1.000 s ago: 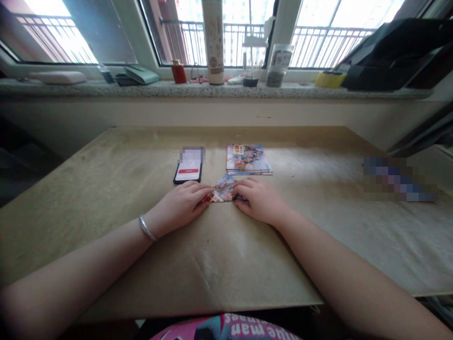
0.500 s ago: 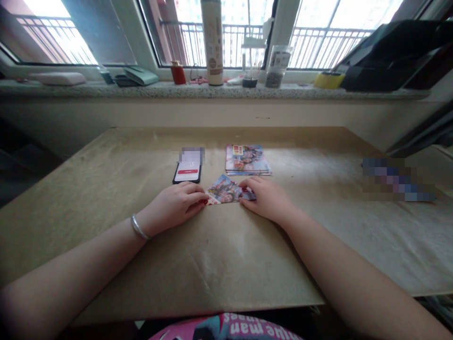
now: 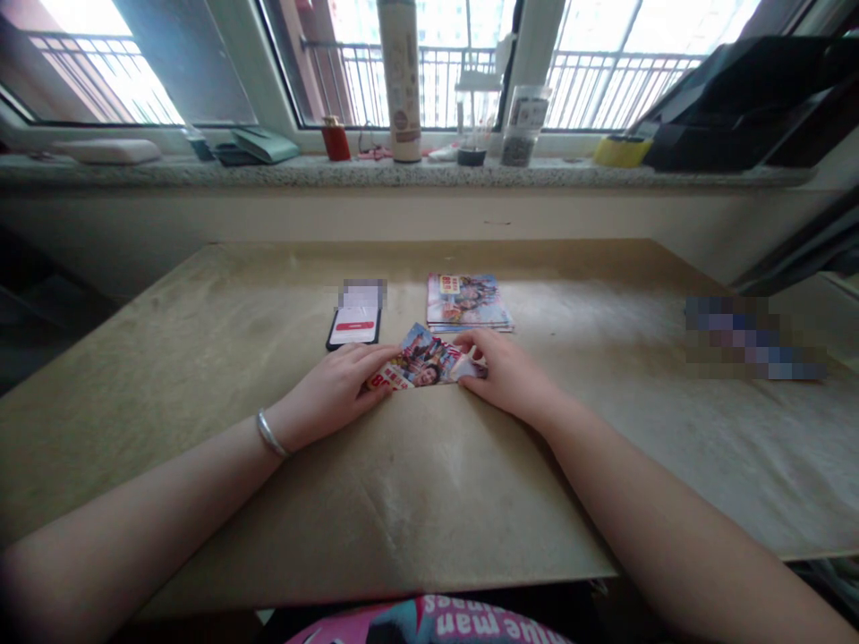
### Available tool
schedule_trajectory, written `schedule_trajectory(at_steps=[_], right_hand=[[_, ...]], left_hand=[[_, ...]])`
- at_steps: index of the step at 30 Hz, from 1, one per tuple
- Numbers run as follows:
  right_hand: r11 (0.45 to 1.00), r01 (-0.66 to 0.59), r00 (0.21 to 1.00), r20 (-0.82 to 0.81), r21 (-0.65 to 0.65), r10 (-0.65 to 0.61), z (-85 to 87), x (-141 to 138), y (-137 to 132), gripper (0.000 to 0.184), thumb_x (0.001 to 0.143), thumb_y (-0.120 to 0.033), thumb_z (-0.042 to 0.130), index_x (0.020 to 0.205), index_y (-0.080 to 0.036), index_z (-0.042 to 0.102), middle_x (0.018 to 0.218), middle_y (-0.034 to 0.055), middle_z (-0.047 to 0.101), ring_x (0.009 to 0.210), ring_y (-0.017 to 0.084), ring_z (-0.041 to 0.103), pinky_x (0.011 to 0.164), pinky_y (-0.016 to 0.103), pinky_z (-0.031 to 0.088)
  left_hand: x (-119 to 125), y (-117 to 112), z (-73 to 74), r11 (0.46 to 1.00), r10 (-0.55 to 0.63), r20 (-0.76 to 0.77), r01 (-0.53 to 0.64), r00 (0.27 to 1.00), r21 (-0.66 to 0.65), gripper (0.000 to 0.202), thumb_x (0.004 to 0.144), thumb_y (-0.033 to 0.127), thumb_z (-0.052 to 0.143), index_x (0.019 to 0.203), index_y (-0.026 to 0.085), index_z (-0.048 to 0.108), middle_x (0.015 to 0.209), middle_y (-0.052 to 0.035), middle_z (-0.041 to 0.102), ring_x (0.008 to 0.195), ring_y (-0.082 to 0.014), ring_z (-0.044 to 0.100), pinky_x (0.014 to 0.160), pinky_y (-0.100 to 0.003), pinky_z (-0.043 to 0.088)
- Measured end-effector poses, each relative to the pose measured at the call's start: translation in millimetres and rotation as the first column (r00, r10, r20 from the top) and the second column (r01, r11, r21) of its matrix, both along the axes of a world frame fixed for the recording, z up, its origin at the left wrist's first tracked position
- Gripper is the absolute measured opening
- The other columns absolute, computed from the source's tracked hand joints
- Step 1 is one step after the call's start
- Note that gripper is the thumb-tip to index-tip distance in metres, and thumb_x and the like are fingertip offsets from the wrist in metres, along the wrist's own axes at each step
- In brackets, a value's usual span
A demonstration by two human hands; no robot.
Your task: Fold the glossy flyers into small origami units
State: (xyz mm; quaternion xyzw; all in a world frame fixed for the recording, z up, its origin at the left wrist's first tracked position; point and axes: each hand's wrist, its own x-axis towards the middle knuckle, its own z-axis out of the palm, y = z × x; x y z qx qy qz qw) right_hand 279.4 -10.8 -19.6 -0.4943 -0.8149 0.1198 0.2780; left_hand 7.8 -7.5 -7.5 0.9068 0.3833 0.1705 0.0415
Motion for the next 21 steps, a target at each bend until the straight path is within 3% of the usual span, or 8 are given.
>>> schedule_trajectory(at_steps=[12, 18, 21], right_hand=[[0.999, 0.002, 0.997, -0.076, -0.036, -0.004, 1.1, -1, 1, 0.065, 0.073, -0.015, 0.058, 0.134, -0.022, 0.04, 0.102, 0.0055, 0.059, 0.07, 0.014, 0.054, 0.069, 0.031, 0.051], [0.999, -0.019, 0.998, -0.056, -0.045, 0.016, -0.3, 1, 3, 0.054, 0.076, -0.012, 0.054, 0.128, -0.022, 0.049, 0.094, 0.0046, 0.064, 0.072, 0.016, 0.058, 0.07, 0.031, 0.051], [0.999, -0.05, 0.997, -0.054, -0.006, 0.049, -0.7, 3, 5, 0.041, 0.081, -0.013, 0.049, 0.12, -0.021, 0.058, 0.101, 0.0074, 0.068, 0.086, 0.019, 0.063, 0.078, 0.035, 0.051]], left_hand=[[-2, 5, -4.0, 0.987, -0.057, 0.221, 0.088, 0.974, -0.134, 0.058, 0.082, 0.014, 0.055, 0.137, 0.024, 0.039, 0.134, -0.0079, 0.046, 0.123, -0.0206, 0.047, 0.107, -0.039, 0.041], [-4, 7, -12.3, 0.947, -0.016, 0.429, 0.152, 0.903, -0.284, 0.071, 0.083, 0.012, 0.051, 0.146, 0.024, 0.02, 0.133, -0.0116, 0.047, 0.104, -0.0149, 0.059, 0.093, -0.032, 0.051], [-4, 7, -10.6, 0.917, -0.014, 0.459, 0.195, 0.888, -0.348, 0.066, 0.089, 0.02, 0.048, 0.147, 0.021, 0.016, 0.132, -0.0131, 0.051, 0.1, -0.0139, 0.062, 0.09, -0.03, 0.052]])
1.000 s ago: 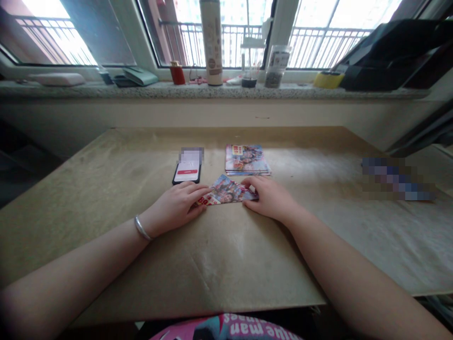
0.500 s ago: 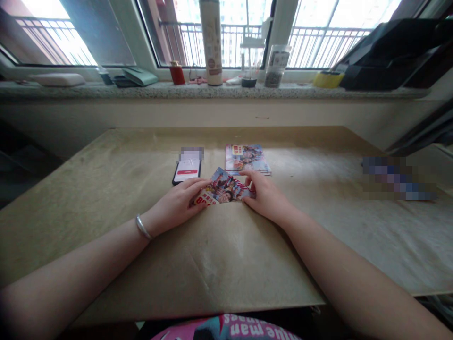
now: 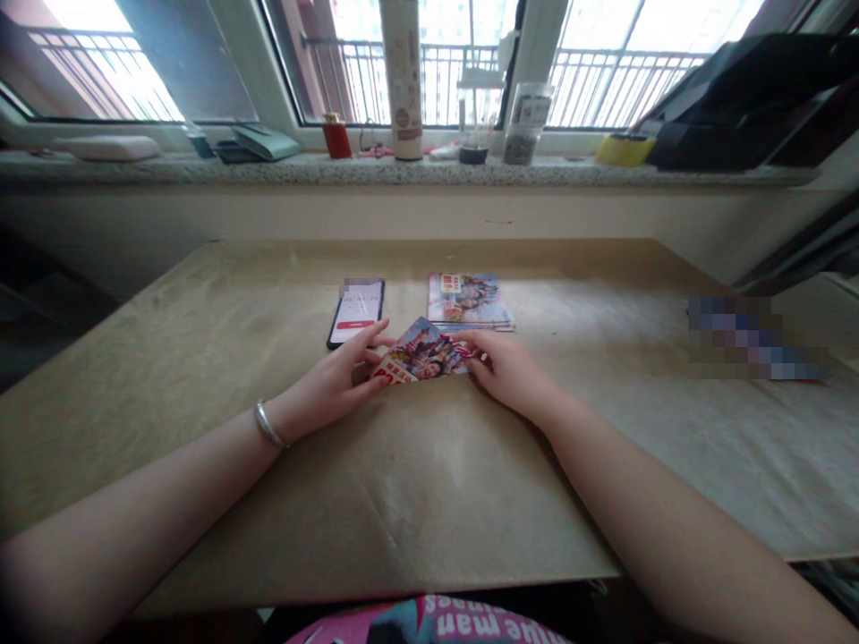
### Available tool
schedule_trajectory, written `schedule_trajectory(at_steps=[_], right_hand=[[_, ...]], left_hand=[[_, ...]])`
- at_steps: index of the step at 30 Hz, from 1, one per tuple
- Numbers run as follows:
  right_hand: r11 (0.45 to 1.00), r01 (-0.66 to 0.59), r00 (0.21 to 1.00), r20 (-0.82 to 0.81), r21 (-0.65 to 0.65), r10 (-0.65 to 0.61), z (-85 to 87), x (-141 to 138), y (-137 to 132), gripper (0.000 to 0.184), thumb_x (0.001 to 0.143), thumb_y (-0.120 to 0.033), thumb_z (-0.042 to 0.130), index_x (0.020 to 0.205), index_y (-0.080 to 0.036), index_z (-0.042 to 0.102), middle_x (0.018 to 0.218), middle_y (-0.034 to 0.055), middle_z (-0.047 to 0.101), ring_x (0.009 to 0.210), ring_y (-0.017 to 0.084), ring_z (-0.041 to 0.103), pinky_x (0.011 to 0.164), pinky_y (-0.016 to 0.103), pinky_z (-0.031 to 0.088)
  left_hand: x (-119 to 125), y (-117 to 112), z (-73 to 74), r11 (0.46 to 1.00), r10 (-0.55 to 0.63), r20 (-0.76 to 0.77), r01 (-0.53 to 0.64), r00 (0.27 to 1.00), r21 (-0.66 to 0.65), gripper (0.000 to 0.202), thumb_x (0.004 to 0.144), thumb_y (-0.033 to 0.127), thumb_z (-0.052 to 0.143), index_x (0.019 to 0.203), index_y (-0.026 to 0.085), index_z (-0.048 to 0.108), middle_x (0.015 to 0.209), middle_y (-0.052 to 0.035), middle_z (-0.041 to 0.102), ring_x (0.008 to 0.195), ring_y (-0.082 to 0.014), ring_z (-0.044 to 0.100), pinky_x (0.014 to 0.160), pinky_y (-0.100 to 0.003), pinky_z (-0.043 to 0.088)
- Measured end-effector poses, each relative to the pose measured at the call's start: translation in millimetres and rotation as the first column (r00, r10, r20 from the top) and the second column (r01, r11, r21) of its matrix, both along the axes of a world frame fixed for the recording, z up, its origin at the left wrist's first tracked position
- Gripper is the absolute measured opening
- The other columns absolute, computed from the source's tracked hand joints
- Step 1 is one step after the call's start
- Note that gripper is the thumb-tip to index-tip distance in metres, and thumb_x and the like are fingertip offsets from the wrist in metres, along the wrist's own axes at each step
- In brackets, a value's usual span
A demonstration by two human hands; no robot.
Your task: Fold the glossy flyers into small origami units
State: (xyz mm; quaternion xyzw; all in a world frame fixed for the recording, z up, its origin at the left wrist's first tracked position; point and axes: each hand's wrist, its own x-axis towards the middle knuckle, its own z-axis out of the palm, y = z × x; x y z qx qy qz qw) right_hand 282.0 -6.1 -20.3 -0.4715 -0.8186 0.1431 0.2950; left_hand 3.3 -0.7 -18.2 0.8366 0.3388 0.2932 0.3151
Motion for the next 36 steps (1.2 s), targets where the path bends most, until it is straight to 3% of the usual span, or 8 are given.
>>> schedule_trajectory(at_steps=[3, 6, 12, 16, 19, 26, 30, 36], right_hand=[[0.998, -0.051, 0.999, -0.015, 0.029, 0.052, 0.5, 2, 1, 0.035, 0.085, -0.013, 0.043, 0.113, -0.021, 0.063, 0.109, 0.0074, 0.069, 0.099, 0.021, 0.063, 0.087, 0.036, 0.049], [0.999, -0.051, 0.998, -0.034, 0.013, 0.051, 2.6, 5, 1, 0.028, 0.085, -0.016, 0.045, 0.1, -0.02, 0.069, 0.096, 0.0062, 0.072, 0.088, 0.02, 0.065, 0.08, 0.033, 0.051], [0.996, -0.081, 0.994, -0.076, -0.041, 0.078, 6.5, 7, -3, 0.024, 0.086, -0.022, 0.048, 0.09, -0.02, 0.071, 0.087, 0.0043, 0.074, 0.079, 0.019, 0.067, 0.071, 0.029, 0.052], [0.994, -0.06, 0.996, -0.061, 0.087, 0.065, 6.1, 5, -2, 0.025, 0.086, -0.019, 0.049, 0.095, -0.022, 0.072, 0.092, 0.0036, 0.074, 0.083, 0.019, 0.069, 0.075, 0.03, 0.053], [0.979, -0.122, 0.993, 0.023, 0.165, 0.12, 5.8, 6, 0, 0.026, 0.087, -0.017, 0.049, 0.097, -0.023, 0.072, 0.096, 0.0041, 0.074, 0.088, 0.02, 0.069, 0.081, 0.034, 0.053], [0.949, -0.231, 0.968, 0.15, 0.216, 0.201, 14.1, 13, 0, 0.024, 0.089, -0.019, 0.05, 0.097, -0.022, 0.072, 0.096, 0.0051, 0.074, 0.088, 0.019, 0.069, 0.086, 0.037, 0.051], [0.931, -0.266, 0.952, 0.22, 0.25, 0.213, 20.5, 13, -3, 0.023, 0.089, -0.021, 0.052, 0.098, -0.023, 0.073, 0.099, 0.0046, 0.074, 0.092, 0.02, 0.069, 0.089, 0.038, 0.05], [0.926, -0.329, 0.901, 0.354, 0.183, 0.25, 19.8, 19, -4, 0.026, 0.089, -0.018, 0.05, 0.1, -0.024, 0.073, 0.102, 0.0013, 0.074, 0.096, 0.019, 0.068, 0.086, 0.034, 0.054]], left_hand=[[-2, -1, 6.9, 1.0, 0.027, -0.109, -0.028, 0.994, -0.008, 0.051, 0.097, 0.031, 0.038, 0.144, 0.02, 0.024, 0.119, -0.0084, 0.063, 0.106, -0.0174, 0.061, 0.094, -0.034, 0.049], [-5, -2, 11.9, 0.999, 0.036, -0.156, -0.039, 0.987, -0.012, 0.042, 0.098, 0.039, 0.032, 0.136, 0.022, 0.042, 0.123, -0.0053, 0.061, 0.11, -0.0188, 0.058, 0.097, -0.033, 0.045], [-7, 0, 10.1, 1.0, 0.009, -0.184, -0.011, 0.983, -0.01, 0.049, 0.099, 0.044, 0.024, 0.11, 0.016, 0.063, 0.107, -0.0071, 0.066, 0.096, -0.0196, 0.06, 0.09, -0.033, 0.047], [-6, 2, 11.7, 0.993, -0.066, -0.243, 0.087, 0.968, 0.076, 0.047, 0.099, 0.039, 0.023, 0.113, 0.017, 0.063, 0.109, -0.0073, 0.065, 0.1, -0.019, 0.058, 0.093, -0.034, 0.045], [-5, 3, 13.7, 0.976, -0.113, -0.292, 0.161, 0.95, 0.148, 0.044, 0.1, 0.036, 0.025, 0.114, 0.019, 0.063, 0.116, -0.0052, 0.065, 0.108, -0.0186, 0.056, 0.1, -0.036, 0.041], [-9, 4, 14.3, 0.934, -0.178, -0.408, 0.284, 0.895, 0.215, 0.043, 0.101, 0.032, 0.024, 0.123, 0.022, 0.059, 0.13, -0.0033, 0.059, 0.122, -0.0177, 0.049, 0.109, -0.037, 0.033], [-10, 2, 15.1, 0.933, -0.137, -0.491, 0.279, 0.86, 0.229, 0.042, 0.1, 0.036, 0.026, 0.132, 0.026, 0.052, 0.136, -0.0027, 0.054, 0.126, -0.0201, 0.046, 0.11, -0.041, 0.03], [-10, -1, 14.6, 0.925, -0.089, -0.571, 0.281, 0.816, 0.257, 0.044, 0.099, 0.039, 0.027, 0.137, 0.028, 0.046, 0.143, -0.0019, 0.046, 0.131, -0.0231, 0.039, 0.112, -0.044, 0.025]])
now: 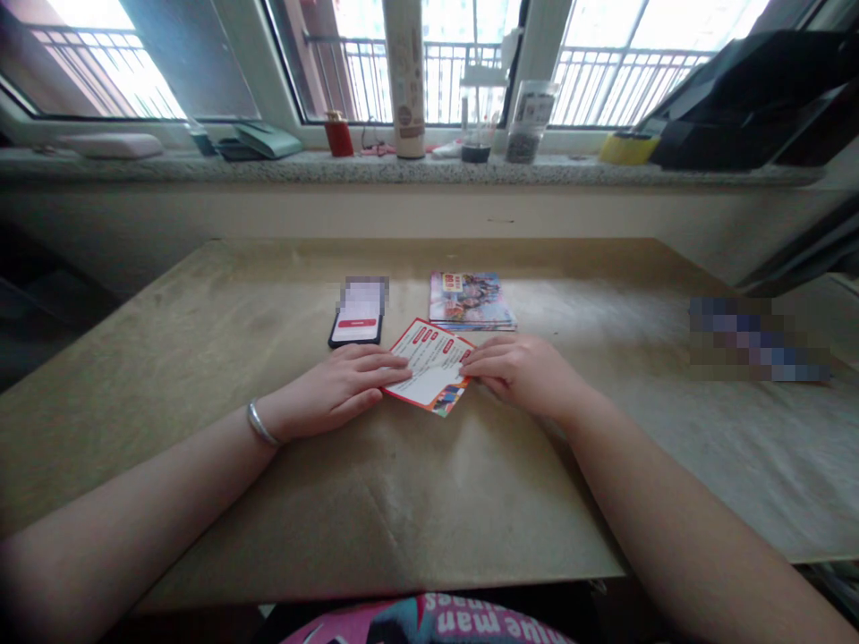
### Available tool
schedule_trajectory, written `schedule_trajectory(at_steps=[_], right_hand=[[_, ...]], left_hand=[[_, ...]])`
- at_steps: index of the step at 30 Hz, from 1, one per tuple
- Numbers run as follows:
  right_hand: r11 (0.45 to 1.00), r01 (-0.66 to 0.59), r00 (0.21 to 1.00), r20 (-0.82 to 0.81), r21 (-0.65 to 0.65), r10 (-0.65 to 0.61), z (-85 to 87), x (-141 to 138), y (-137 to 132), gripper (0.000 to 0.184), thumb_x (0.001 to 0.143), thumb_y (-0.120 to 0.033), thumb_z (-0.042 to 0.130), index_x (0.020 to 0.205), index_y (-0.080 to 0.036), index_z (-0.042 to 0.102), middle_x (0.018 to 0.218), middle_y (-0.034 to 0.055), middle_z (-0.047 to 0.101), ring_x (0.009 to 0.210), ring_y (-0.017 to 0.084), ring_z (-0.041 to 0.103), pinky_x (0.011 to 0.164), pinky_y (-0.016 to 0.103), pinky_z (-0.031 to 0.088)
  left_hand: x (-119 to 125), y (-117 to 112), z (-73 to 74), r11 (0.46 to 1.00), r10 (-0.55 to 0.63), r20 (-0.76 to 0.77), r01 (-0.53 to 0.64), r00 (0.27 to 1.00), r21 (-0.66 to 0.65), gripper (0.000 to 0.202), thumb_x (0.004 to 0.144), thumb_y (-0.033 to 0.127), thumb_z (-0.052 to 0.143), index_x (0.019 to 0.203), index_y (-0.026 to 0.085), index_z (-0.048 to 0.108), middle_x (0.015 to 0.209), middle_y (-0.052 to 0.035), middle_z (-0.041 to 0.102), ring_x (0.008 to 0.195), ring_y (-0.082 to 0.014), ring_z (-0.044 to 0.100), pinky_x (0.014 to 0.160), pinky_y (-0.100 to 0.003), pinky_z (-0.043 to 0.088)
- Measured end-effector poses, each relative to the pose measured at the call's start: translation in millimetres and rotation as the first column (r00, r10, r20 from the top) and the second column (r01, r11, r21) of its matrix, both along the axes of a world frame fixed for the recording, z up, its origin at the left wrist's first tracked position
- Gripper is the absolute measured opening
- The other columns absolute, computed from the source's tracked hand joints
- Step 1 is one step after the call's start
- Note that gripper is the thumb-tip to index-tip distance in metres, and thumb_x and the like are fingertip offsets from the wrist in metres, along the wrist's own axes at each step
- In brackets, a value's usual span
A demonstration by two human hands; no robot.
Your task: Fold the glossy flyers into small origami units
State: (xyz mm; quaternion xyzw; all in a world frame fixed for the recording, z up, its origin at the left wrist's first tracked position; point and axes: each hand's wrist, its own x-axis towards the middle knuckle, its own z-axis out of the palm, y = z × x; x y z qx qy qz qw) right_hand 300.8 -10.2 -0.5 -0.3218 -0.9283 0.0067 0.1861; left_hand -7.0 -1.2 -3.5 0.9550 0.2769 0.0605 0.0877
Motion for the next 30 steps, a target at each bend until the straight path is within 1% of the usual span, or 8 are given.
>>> schedule_trajectory(at_steps=[6, 12, 16, 19, 21, 26, 29, 30], right_hand=[[0.999, 0.052, 0.996, 0.071, -0.015, -0.051, -7.5, 2, 6, 0.026, 0.09, -0.019, 0.05, 0.099, -0.026, 0.073, 0.106, -0.0014, 0.073, 0.098, 0.018, 0.067, 0.087, 0.035, 0.054], [0.995, 0.093, 0.993, 0.071, -0.038, -0.09, -8.3, 1, 6, 0.024, 0.087, -0.018, 0.053, 0.097, -0.026, 0.073, 0.108, 0.0011, 0.072, 0.098, 0.02, 0.067, 0.088, 0.037, 0.053], [0.99, 0.002, 0.997, -0.082, -0.14, -0.014, -11.1, -1, 6, 0.022, 0.084, -0.02, 0.058, 0.1, -0.025, 0.073, 0.112, 0.0061, 0.07, 0.101, 0.021, 0.065, 0.09, 0.038, 0.052], [0.965, -0.097, 0.969, -0.243, -0.245, 0.036, -14.3, -2, 7, 0.019, 0.086, -0.023, 0.058, 0.098, -0.025, 0.073, 0.107, 0.0071, 0.071, 0.1, 0.019, 0.066, 0.091, 0.036, 0.052], [0.944, -0.126, 0.953, -0.302, -0.306, 0.029, -15.3, -3, 8, 0.019, 0.087, -0.026, 0.058, 0.097, -0.025, 0.073, 0.104, 0.0064, 0.072, 0.1, 0.018, 0.065, 0.093, 0.036, 0.051], [0.899, -0.106, 0.948, -0.317, -0.425, -0.038, -11.9, -4, 8, 0.02, 0.089, -0.032, 0.054, 0.088, -0.023, 0.072, 0.1, 0.0059, 0.072, 0.1, 0.019, 0.065, 0.093, 0.038, 0.05], [0.891, -0.114, 0.959, -0.284, -0.439, -0.018, -8.7, -4, 9, 0.023, 0.09, -0.032, 0.052, 0.08, -0.021, 0.07, 0.093, 0.0064, 0.072, 0.096, 0.02, 0.065, 0.092, 0.039, 0.05], [0.893, -0.117, 0.962, -0.274, -0.434, -0.007, -8.0, -5, 9, 0.024, 0.09, -0.032, 0.051, 0.079, -0.021, 0.068, 0.092, 0.0064, 0.072, 0.096, 0.02, 0.065, 0.091, 0.038, 0.049]], left_hand=[[1, -1, 1.3, 0.999, 0.038, 0.011, -0.038, 0.999, -0.011, 0.042, 0.098, 0.04, 0.031, 0.128, 0.022, 0.054, 0.142, -0.0031, 0.047, 0.13, -0.0242, 0.039, 0.11, -0.043, 0.028], [-2, 1, 1.6, 0.999, -0.028, 0.025, 0.029, 0.999, -0.023, 0.041, 0.099, 0.036, 0.029, 0.128, 0.026, 0.056, 0.142, -0.0017, 0.048, 0.128, -0.0232, 0.042, 0.11, -0.044, 0.027], [-1, 1, 2.5, 1.0, -0.019, 0.026, 0.02, 0.999, -0.015, 0.043, 0.099, 0.035, 0.027, 0.126, 0.026, 0.058, 0.14, -0.0031, 0.05, 0.124, -0.0242, 0.044, 0.107, -0.044, 0.03], [2, -3, 4.4, 0.999, -0.03, 0.018, 0.03, 0.999, -0.013, 0.042, 0.099, 0.037, 0.028, 0.126, 0.028, 0.059, 0.137, -0.0037, 0.053, 0.116, -0.025, 0.047, 0.103, -0.045, 0.033], [4, -6, 6.4, 0.999, -0.049, 0.017, 0.049, 0.999, -0.015, 0.041, 0.098, 0.038, 0.029, 0.126, 0.029, 0.059, 0.133, -0.0034, 0.055, 0.112, -0.0248, 0.048, 0.101, -0.044, 0.034], [9, -14, 8.8, 0.995, -0.085, 0.018, 0.086, 0.996, -0.052, 0.04, 0.098, 0.039, 0.033, 0.13, 0.028, 0.054, 0.131, -0.0043, 0.055, 0.116, -0.0242, 0.047, 0.104, -0.044, 0.033], [11, -14, 3.8, 0.997, -0.03, 0.037, 0.032, 0.999, -0.072, 0.039, 0.097, 0.033, 0.036, 0.132, 0.023, 0.051, 0.134, -0.0055, 0.054, 0.12, -0.0228, 0.046, 0.107, -0.041, 0.033], [12, -13, 1.3, 0.999, 0.005, 0.053, -0.003, 0.999, -0.034, 0.037, 0.096, 0.032, 0.038, 0.129, 0.023, 0.054, 0.139, -0.005, 0.049, 0.124, -0.0241, 0.043, 0.109, -0.043, 0.031]])
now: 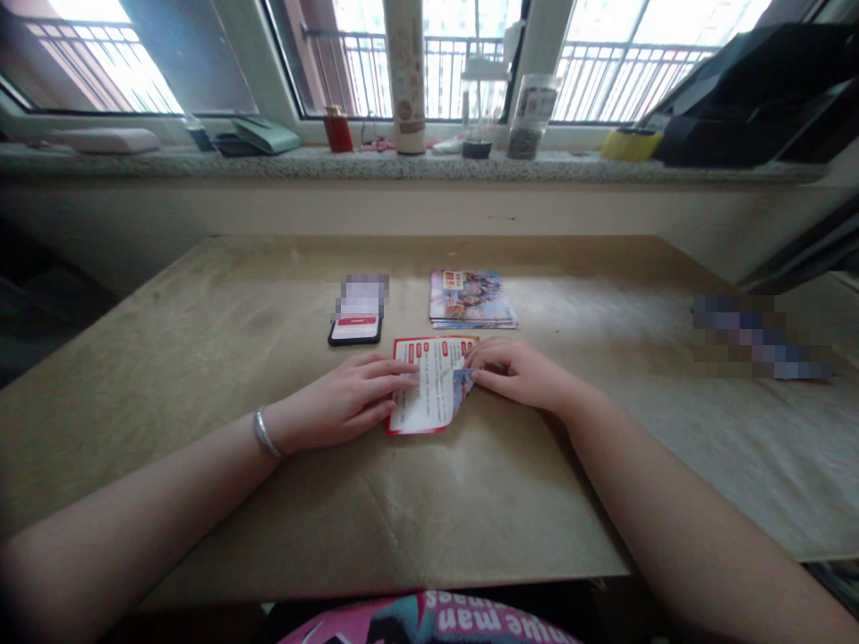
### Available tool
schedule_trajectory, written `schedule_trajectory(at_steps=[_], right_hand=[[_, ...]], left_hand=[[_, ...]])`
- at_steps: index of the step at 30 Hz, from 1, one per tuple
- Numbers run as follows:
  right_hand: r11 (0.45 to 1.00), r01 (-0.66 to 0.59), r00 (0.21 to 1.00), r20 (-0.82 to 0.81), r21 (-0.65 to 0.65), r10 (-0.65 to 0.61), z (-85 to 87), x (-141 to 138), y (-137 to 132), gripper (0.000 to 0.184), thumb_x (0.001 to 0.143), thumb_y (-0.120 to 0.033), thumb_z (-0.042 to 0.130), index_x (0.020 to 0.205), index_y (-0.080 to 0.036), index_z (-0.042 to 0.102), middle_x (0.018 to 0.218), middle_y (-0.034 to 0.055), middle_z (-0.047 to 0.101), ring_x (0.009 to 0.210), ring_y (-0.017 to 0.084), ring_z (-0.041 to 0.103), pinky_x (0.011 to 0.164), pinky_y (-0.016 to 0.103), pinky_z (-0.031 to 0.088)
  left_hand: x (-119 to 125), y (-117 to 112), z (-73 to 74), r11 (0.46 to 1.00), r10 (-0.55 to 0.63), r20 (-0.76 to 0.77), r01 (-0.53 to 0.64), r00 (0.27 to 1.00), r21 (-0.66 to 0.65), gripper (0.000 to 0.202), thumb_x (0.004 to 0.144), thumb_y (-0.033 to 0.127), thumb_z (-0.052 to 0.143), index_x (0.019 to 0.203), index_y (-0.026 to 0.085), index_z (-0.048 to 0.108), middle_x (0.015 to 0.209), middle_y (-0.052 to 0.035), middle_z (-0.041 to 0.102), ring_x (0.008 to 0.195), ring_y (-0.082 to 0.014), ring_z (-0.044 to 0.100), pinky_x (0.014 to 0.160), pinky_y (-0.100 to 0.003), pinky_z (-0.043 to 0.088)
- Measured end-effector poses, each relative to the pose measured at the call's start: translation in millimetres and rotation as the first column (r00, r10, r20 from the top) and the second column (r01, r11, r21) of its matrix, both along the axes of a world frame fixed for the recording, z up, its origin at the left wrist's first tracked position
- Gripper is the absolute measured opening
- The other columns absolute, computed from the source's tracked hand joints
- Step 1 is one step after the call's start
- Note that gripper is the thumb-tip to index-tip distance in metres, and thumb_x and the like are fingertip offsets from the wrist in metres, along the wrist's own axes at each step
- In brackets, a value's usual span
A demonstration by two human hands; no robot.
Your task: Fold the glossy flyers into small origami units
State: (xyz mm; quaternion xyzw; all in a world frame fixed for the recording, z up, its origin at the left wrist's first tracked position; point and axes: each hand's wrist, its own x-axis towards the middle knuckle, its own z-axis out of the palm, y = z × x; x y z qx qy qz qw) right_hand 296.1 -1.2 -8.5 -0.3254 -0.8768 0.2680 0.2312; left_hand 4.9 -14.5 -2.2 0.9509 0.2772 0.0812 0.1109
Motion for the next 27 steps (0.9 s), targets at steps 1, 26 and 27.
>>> schedule_trajectory(at_steps=[1, 26, 27], right_hand=[[1.0, -0.006, 1.0, 0.011, 0.009, 0.006, 0.6, -1, 0, 0.024, 0.091, -0.032, 0.051, 0.078, -0.021, 0.067, 0.091, 0.0064, 0.072, 0.095, 0.019, 0.064, 0.091, 0.038, 0.049], [0.856, 0.444, 0.886, 0.014, 0.265, -0.464, -21.6, -50, 12, 0.016, 0.086, -0.027, 0.054, 0.075, -0.019, 0.064, 0.095, 0.008, 0.069, 0.093, 0.023, 0.059, 0.088, 0.039, 0.043], [0.852, 0.443, 0.884, 0.021, 0.277, -0.467, -22.7, -51, 13, 0.016, 0.086, -0.027, 0.054, 0.076, -0.02, 0.064, 0.098, 0.008, 0.069, 0.097, 0.024, 0.058, 0.091, 0.04, 0.041]], left_hand=[[0, 1, -2.4, 0.999, 0.021, -0.001, -0.021, 1.0, 0.036, 0.036, 0.096, 0.032, 0.04, 0.127, 0.025, 0.056, 0.143, -0.0046, 0.044, 0.128, -0.0256, 0.04, 0.11, -0.045, 0.03], [7, 6, -4.7, 0.981, 0.19, 0.081, -0.191, 0.978, 0.007, 0.036, 0.093, 0.032, 0.045, 0.124, 0.017, 0.055, 0.131, -0.0086, 0.056, 0.124, -0.0229, 0.048, 0.108, -0.04, 0.036], [8, 6, -4.0, 0.977, 0.212, 0.093, -0.211, 0.973, -0.021, 0.037, 0.093, 0.032, 0.046, 0.126, 0.016, 0.053, 0.131, -0.0092, 0.056, 0.124, -0.0232, 0.048, 0.107, -0.04, 0.037]])
